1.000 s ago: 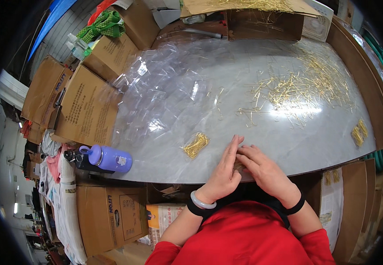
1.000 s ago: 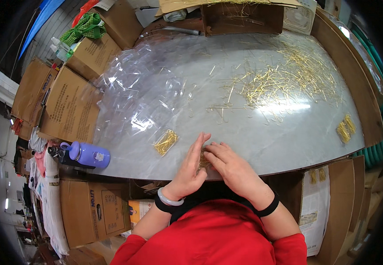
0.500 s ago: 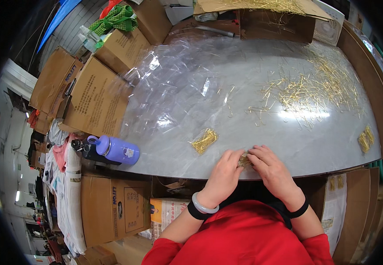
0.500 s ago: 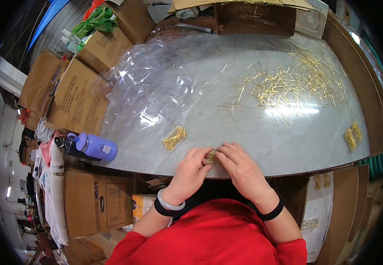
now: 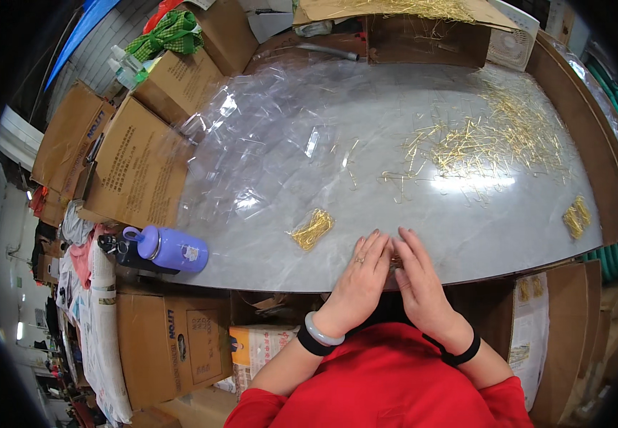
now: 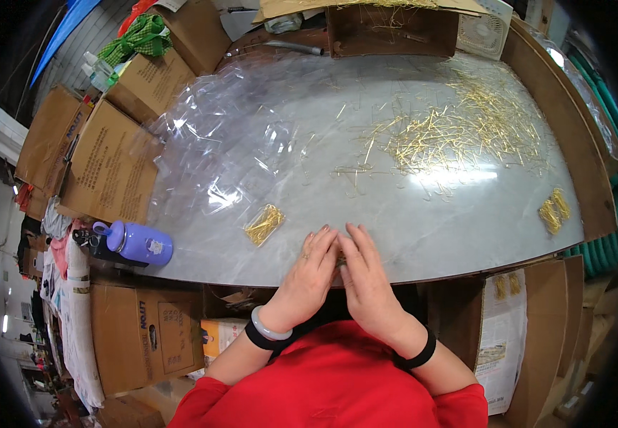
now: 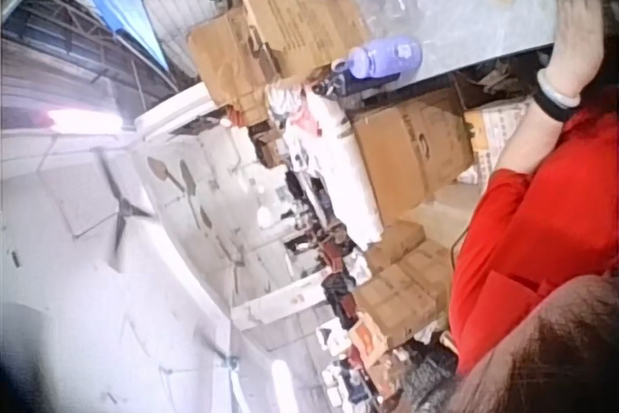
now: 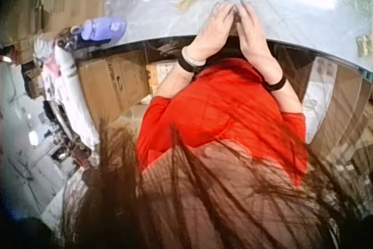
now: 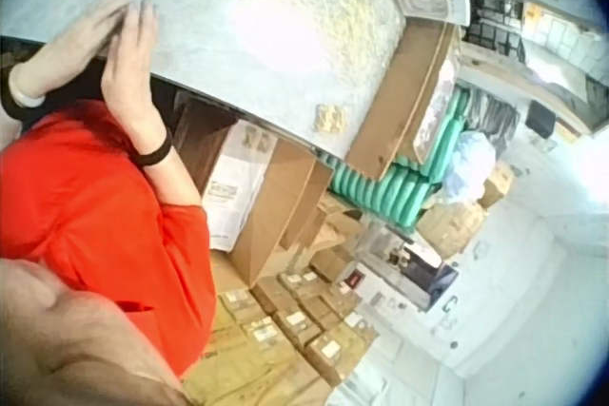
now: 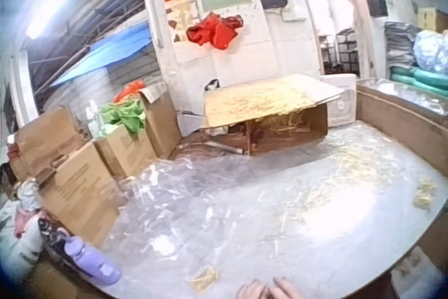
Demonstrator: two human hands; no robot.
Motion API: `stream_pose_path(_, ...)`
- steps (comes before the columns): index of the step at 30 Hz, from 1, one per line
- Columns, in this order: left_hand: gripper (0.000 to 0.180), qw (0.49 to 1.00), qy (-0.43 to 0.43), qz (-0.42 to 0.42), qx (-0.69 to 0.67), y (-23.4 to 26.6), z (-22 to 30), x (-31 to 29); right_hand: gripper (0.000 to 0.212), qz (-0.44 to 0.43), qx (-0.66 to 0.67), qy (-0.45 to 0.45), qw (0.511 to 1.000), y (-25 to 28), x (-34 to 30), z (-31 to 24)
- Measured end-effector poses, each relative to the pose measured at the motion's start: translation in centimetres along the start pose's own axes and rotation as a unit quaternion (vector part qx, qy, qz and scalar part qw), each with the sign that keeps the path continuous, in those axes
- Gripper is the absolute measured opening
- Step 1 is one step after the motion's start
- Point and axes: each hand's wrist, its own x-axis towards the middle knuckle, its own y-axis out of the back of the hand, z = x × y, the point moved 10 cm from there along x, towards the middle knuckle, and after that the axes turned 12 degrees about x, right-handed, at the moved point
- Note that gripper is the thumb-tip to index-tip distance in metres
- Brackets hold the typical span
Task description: Gathering and packaging small gold-colored metal components into small plastic bags at a workbench.
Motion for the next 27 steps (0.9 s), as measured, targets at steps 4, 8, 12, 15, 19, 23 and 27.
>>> stream_pose_path(4,0.051,1.000,-0.005,0.011,0.011,0.5,0.2,-0.2,0.047,-0.050,-0.084,0.001,0.995,2.0,3.4,0.1)
stream_pose_path(8,0.050,0.999,-0.003,0.035,-0.004,0.8,0.6,-0.1,0.042,-0.070,-0.209,0.019,0.975,3.3,9.4,3.1)
stream_pose_path(12,0.051,0.999,-0.006,0.047,-0.020,0.6,0.4,-0.5,0.038,-0.119,-0.365,0.019,0.923,1.2,12.1,5.2)
stream_pose_path(15,0.053,0.998,0.018,0.038,-0.046,0.5,-0.2,-0.7,0.030,-0.185,-0.352,0.051,0.916,-0.9,9.6,3.9)
stream_pose_path(19,0.055,0.998,0.034,0.052,-0.027,1.2,-0.1,-0.7,0.026,-0.154,-0.247,0.002,0.957,1.8,10.0,3.2)
stream_pose_path(23,0.055,0.998,0.032,0.048,-0.006,1.1,-0.3,-0.5,0.038,-0.155,-0.276,0.052,0.947,3.5,10.5,3.6)
stream_pose_path(27,0.055,0.999,0.024,0.030,-0.008,0.7,-0.2,-0.5,0.027,-0.164,-0.293,-0.027,0.941,2.6,9.8,4.0)
